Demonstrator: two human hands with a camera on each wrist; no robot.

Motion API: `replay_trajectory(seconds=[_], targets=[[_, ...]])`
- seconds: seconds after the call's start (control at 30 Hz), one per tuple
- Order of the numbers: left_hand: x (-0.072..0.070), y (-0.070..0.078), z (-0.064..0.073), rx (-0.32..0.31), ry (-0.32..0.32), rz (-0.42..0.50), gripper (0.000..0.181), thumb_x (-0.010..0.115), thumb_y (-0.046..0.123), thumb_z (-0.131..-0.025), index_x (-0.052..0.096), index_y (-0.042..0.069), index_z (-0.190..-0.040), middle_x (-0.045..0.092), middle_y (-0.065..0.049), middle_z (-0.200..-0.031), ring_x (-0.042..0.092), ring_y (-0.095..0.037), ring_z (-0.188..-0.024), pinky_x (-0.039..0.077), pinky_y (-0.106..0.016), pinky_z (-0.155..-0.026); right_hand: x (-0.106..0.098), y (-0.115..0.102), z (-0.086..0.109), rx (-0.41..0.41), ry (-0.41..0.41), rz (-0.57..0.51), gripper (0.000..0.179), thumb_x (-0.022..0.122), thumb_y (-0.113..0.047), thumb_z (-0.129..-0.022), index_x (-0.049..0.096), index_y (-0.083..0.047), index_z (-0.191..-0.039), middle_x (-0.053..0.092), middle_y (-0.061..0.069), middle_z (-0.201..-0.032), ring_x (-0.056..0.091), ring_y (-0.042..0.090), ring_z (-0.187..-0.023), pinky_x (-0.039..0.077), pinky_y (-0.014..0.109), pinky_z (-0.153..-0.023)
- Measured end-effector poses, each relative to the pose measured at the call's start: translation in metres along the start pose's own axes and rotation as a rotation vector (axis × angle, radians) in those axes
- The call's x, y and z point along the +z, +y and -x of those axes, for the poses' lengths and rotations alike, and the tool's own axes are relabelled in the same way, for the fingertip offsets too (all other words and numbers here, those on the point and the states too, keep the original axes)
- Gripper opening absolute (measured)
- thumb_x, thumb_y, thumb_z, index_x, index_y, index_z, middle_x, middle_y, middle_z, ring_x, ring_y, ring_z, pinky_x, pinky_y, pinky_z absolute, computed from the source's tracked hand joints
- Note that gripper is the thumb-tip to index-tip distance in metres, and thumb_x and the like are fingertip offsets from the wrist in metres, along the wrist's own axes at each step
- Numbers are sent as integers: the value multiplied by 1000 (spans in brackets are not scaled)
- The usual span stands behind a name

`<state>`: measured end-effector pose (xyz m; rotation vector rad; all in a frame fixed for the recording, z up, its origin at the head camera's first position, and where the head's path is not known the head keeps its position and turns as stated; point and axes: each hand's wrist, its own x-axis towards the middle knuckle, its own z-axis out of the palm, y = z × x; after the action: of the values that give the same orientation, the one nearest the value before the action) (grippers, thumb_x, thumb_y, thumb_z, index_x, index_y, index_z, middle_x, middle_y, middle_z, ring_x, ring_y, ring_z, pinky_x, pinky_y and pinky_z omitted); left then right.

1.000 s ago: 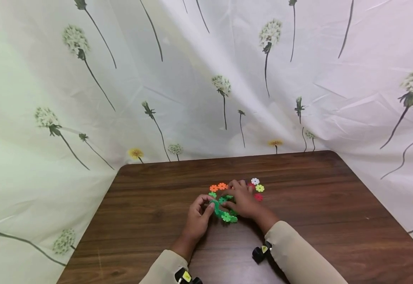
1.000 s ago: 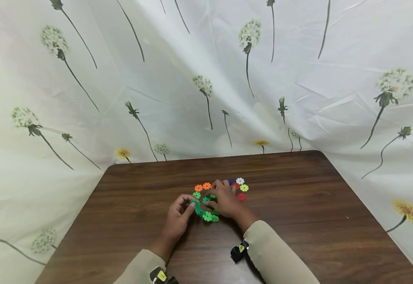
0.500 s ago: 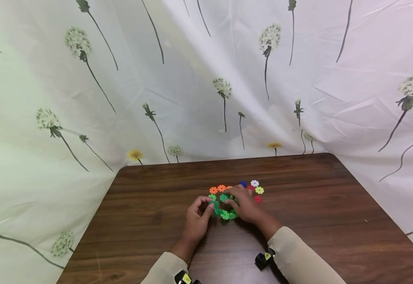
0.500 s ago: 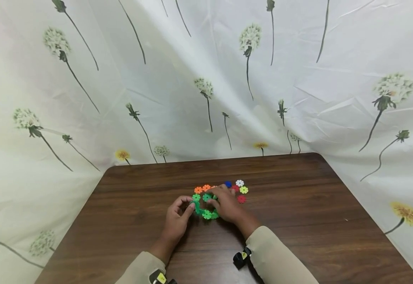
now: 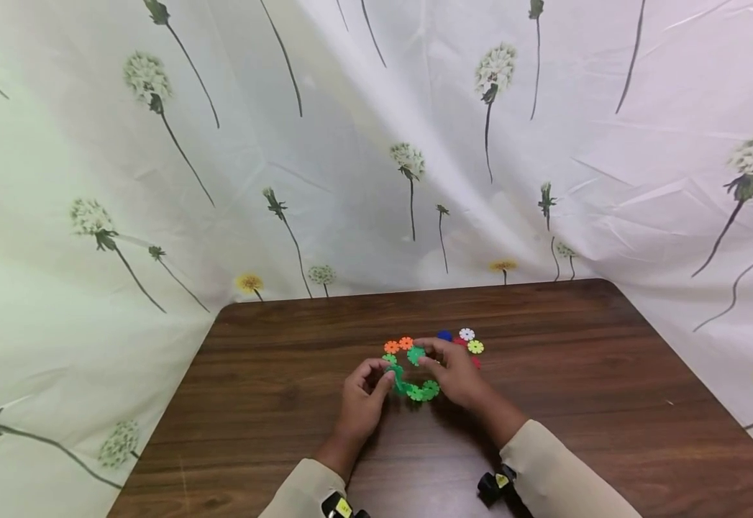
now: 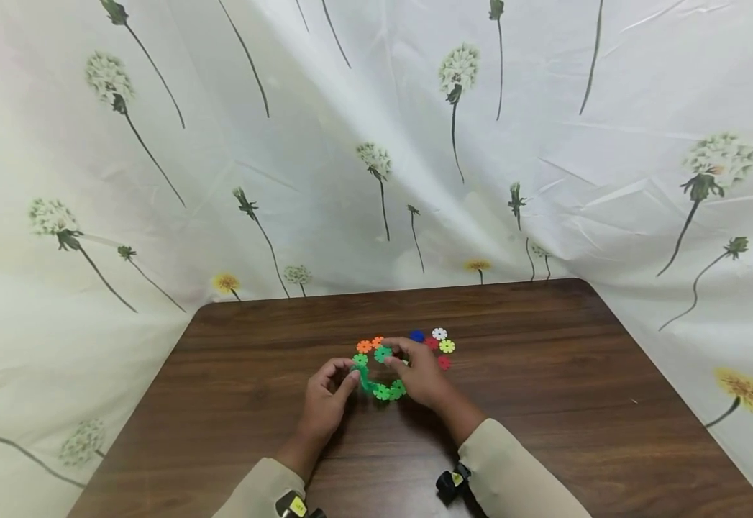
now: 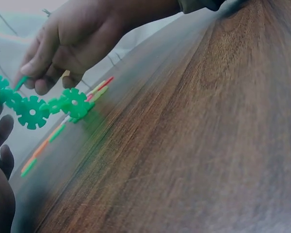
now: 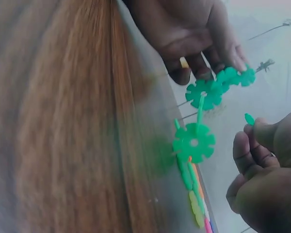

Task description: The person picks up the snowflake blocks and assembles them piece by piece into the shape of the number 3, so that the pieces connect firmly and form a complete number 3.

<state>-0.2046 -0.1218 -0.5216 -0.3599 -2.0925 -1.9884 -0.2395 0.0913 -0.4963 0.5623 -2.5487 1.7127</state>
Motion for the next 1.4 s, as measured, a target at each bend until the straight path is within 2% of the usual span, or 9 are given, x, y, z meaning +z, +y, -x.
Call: replay_trajectory(seconds=[0.1, 0.3, 0.5, 0.8, 0.93, 1.07, 1.2, 1.27, 1.4], targets=[[0, 0, -1, 7, -1, -3, 11, 71, 5, -105, 72, 0, -115, 71, -15, -100, 64, -9, -85, 56, -22, -75, 1, -4, 2, 9, -8, -69, 37, 66, -7, -109, 66, 2, -145, 70, 15, -118, 65, 15, -103, 56, 21, -83], [-1, 2, -2, 30, 0, 12, 10, 72, 4, -104, 72, 0, -113, 70, -15, -97, 64, -8, -83, 56, -21, -74, 5, -15, 2, 15, -20, -165, 38, 67, -10, -109, 66, 3, -145, 73, 16, -123, 66, 12, -106, 57, 20, -88], [0, 3, -3, 66, -11, 22, 8, 74, 2, -103, 76, -3, -108, 74, -21, -104, 67, -5, -87, 58, -19, -77, 2, -25, 3, 3, 3, -217, 32, 71, -5, -106, 71, 5, -136, 71, 18, -110, 66, 8, -91, 56, 20, -78], [0, 0, -2, 122, 0, 17, 14, 76, 1, -100, 75, -12, -107, 74, -24, -104, 64, -4, -83, 55, -18, -72, -4, -34, 7, -25, -60, -210, 33, 76, -7, -102, 72, 10, -131, 74, 15, -100, 67, 9, -82, 60, 28, -73], [-1, 1, -1, 148, -13, 19, 10, 76, 0, -100, 76, -9, -105, 74, -25, -103, 65, -3, -81, 55, -18, -71, -1, -36, 9, -29, -59, -200, 33, 77, -8, -102, 73, 8, -131, 73, 13, -95, 66, 9, -79, 58, 27, -70], [0, 1, 0, 154, -18, 24, 5, 77, 0, -99, 78, -3, -103, 74, -25, -103, 66, -3, -81, 56, -19, -70, 1, -37, 10, -53, -39, -143, 31, 77, -11, -102, 76, 2, -131, 77, 20, -111, 68, 10, -88, 57, 27, -75], [1, 1, 0, 155, -12, 27, 5, 78, -1, -99, 79, -2, -103, 75, -25, -104, 66, -3, -82, 56, -19, -70, 5, -35, 10, -93, -12, -80, 32, 78, -15, -102, 77, -3, -132, 78, 17, -131, 74, 18, -104, 59, 29, -85], [1, 1, 0, 155, -9, 30, 4, 78, -2, -98, 79, -3, -102, 74, -25, -104, 66, -3, -82, 56, -19, -70, 6, -33, 11, -105, 1, -70, 32, 79, -16, -102, 78, -4, -132, 80, 14, -131, 74, 18, -106, 59, 29, -86], [2, 1, 0, 162, -6, 28, 3, 78, -3, -97, 79, -4, -100, 73, -24, -100, 65, -2, -81, 55, -18, -69, 9, -29, 13, -150, 36, -59, 33, 80, -14, -100, 79, -5, -131, 82, 11, -125, 72, 8, -103, 58, 27, -82]])
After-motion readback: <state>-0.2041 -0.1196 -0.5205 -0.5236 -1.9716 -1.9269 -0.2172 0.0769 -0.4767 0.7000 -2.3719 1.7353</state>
